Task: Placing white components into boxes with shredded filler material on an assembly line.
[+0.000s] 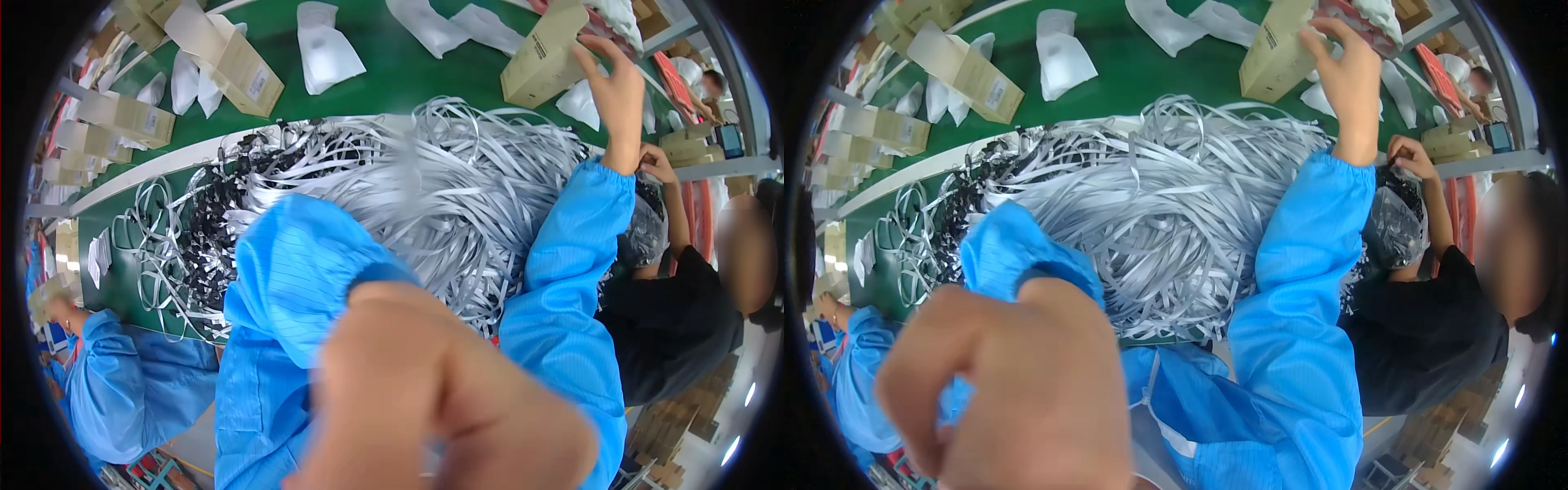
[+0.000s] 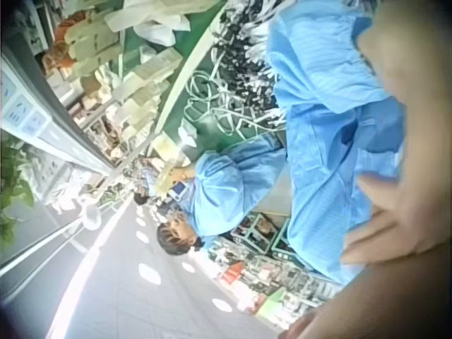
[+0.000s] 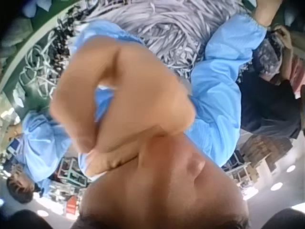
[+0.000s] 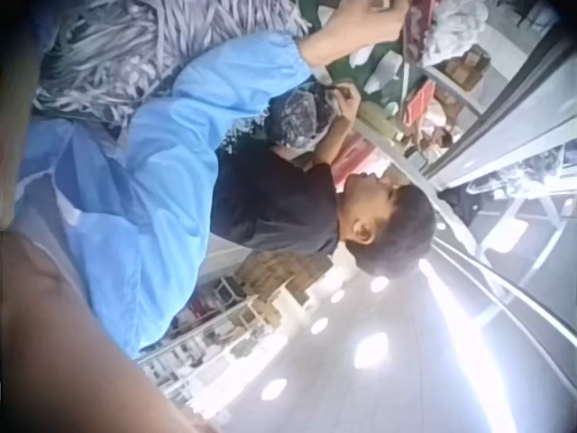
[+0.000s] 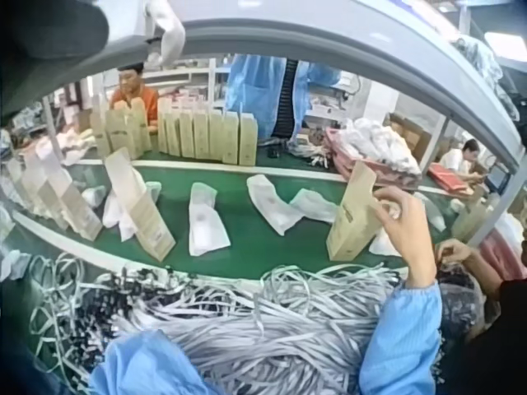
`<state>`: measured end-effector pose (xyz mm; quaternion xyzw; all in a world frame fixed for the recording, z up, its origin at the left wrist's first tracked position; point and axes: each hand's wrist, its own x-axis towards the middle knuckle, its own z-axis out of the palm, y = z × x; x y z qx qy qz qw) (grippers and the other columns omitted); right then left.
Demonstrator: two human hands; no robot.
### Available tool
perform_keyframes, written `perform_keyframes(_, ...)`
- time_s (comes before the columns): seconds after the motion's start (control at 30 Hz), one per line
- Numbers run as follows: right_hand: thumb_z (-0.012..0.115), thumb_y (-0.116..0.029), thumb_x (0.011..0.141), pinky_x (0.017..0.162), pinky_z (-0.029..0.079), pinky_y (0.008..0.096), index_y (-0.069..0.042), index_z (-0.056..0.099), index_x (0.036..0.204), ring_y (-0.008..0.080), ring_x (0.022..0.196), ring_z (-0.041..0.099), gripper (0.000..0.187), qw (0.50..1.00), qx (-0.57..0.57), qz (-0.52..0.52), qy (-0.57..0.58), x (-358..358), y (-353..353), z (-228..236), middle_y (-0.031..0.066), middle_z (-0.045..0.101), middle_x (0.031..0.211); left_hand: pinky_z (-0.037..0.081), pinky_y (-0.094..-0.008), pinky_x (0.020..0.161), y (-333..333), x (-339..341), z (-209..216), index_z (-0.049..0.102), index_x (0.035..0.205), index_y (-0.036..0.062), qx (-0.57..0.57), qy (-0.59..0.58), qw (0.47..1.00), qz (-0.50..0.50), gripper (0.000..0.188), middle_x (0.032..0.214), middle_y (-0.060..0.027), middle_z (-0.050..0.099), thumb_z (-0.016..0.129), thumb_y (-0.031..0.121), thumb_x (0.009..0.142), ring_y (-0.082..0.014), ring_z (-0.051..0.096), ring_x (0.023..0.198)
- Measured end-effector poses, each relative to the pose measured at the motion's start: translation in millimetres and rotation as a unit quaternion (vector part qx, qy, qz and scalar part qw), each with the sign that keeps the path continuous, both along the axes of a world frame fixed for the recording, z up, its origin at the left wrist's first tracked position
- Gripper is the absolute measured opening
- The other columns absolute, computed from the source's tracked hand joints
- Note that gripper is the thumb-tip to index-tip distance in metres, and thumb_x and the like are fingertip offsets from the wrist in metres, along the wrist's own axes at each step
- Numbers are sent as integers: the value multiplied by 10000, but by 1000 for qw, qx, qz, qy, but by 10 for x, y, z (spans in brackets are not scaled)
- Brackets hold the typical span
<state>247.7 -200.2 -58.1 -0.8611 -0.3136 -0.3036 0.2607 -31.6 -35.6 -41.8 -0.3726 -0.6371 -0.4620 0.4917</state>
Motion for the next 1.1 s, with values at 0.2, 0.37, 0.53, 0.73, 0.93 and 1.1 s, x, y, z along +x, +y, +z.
perform_keyframes(0.2,764,-250,944,855,539,307,-51,762,1084,198,968,744,243,991,122,-8,-50,-522,115,404,115,778,982,553,-434,834,-332,77,-56,626,1054,-167,17,63,990,-129,383,902,-256,704,609,210,985,-309,700,893)
perform_keyframes(0.37,739,-196,965,877,535,292,-15,758,1073,165,965,730,212,990,136,35,-7,-782,250,481,100,776,971,522,-405,778,-245,190,-136,613,1102,-147,16,63,963,-260,354,859,-220,674,591,189,994,-276,657,828)
perform_keyframes(0.53,707,-114,979,901,532,291,31,746,1071,172,944,725,176,983,126,126,42,-1072,429,566,116,768,958,491,-377,723,-165,191,-195,599,1150,-128,10,69,924,-377,333,815,-184,644,574,169,1003,-242,614,763)
perform_keyframes(0.73,611,-135,998,935,522,301,70,687,1129,204,979,704,254,957,156,217,111,-1381,472,605,164,742,993,454,-343,657,-338,152,-187,583,1208,-105,10,47,840,-540,318,762,-142,608,553,144,1013,-202,562,685)
perform_keyframes(0.93,384,-343,1030,998,499,329,107,534,1307,288,1124,649,549,847,269,365,277,-1878,785,515,280,679,1119,417,-309,591,-156,830,-160,567,1266,-82,19,35,727,-686,317,710,-99,571,532,119,1024,-162,510,606)
perform_keyframes(1.1,194,-517,1056,1050,480,352,137,406,1455,359,1245,604,795,742,348,425,385,-1836,1171,333,376,627,1224,386,-280,535,389,671,-199,554,1314,-63,17,8,566,-824,327,666,-63,541,514,98,1032,-128,467,541)
